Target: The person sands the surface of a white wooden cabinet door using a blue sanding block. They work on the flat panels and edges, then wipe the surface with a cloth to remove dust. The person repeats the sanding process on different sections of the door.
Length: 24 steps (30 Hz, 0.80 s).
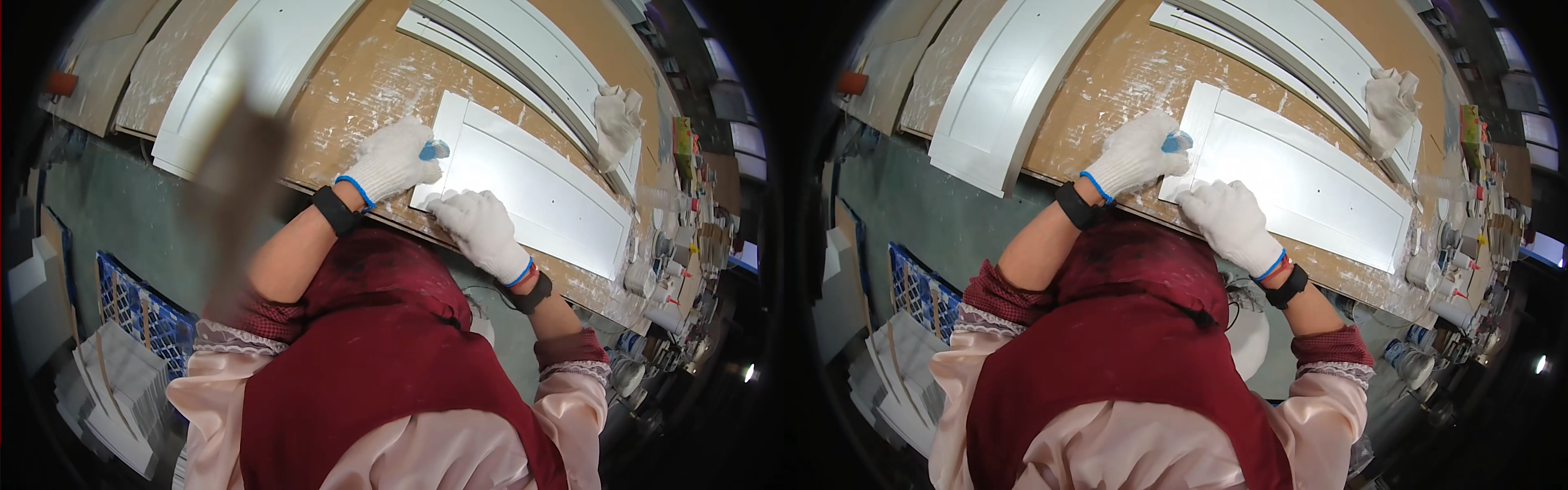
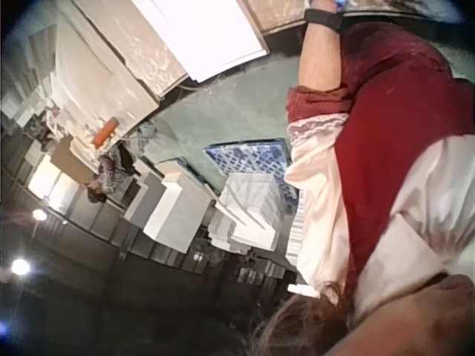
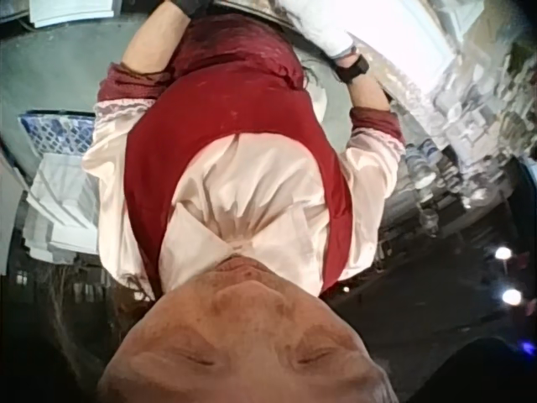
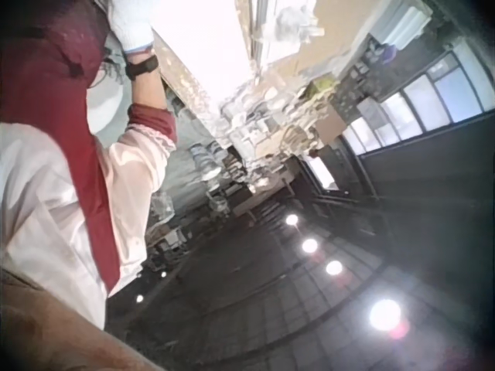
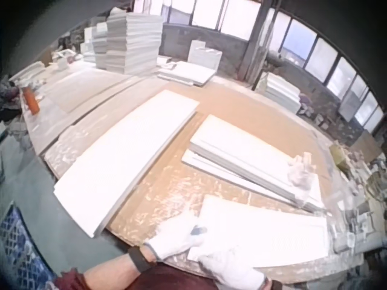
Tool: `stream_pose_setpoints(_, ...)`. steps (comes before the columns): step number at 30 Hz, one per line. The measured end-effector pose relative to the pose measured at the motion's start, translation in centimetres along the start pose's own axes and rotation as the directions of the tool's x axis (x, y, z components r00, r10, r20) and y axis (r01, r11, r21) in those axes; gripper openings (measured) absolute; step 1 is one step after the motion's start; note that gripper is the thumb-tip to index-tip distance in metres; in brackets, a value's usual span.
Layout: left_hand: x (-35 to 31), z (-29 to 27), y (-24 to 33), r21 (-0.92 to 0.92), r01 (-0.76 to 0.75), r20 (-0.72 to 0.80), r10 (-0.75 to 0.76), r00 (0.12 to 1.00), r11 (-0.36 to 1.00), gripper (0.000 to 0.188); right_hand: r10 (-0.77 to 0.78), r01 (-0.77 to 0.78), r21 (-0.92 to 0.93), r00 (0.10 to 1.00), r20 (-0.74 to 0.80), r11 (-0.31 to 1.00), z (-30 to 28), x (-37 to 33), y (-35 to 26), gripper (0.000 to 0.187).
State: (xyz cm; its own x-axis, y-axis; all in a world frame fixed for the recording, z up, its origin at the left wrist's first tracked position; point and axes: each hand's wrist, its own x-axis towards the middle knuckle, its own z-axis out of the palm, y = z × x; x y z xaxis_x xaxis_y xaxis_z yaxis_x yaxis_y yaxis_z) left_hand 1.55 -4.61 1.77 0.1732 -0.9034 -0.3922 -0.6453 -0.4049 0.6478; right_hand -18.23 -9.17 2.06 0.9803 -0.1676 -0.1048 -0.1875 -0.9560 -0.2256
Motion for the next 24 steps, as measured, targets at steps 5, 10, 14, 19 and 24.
stream_pose_setpoints(5,0.2,1.1,-0.8,0.026,-0.072,-0.127,0.075,0.989,0.997,0.044,0.145,-0.15,-0.05,0.984,-0.104,0.987,0.4,1.3,0.0,0.013)
stream_pose_setpoints(10,0.4,0.4,-0.6,-0.028,0.03,0.02,-0.03,0.999,0.999,0.043,0.026,0.037,-0.186,0.945,0.327,0.982,1.1,0.8,-3.6,0.01)
stream_pose_setpoints(14,0.4,0.3,-0.1,-0.049,0.065,0.018,-0.064,0.998,0.997,0.041,0.077,-0.105,0.176,0.984,0.16,0.979,-1.3,-1.2,-3.0,0.011)
stream_pose_setpoints(19,0.9,1.1,-1.4,-0.1,-0.02,-0.038,0.016,0.999,0.995,0.039,0.678,-0.49,0.48,0.616,-0.4,0.728,1.6,-6.9,1.3,0.019)
stream_pose_setpoints(24,0.7,0.6,-0.8,-0.102,0.009,-0.059,-0.015,0.998,0.995,0.036,0.898,-0.89,0.31,0.203,-0.39,0.335,2.7,-13.2,5.8,0.029)
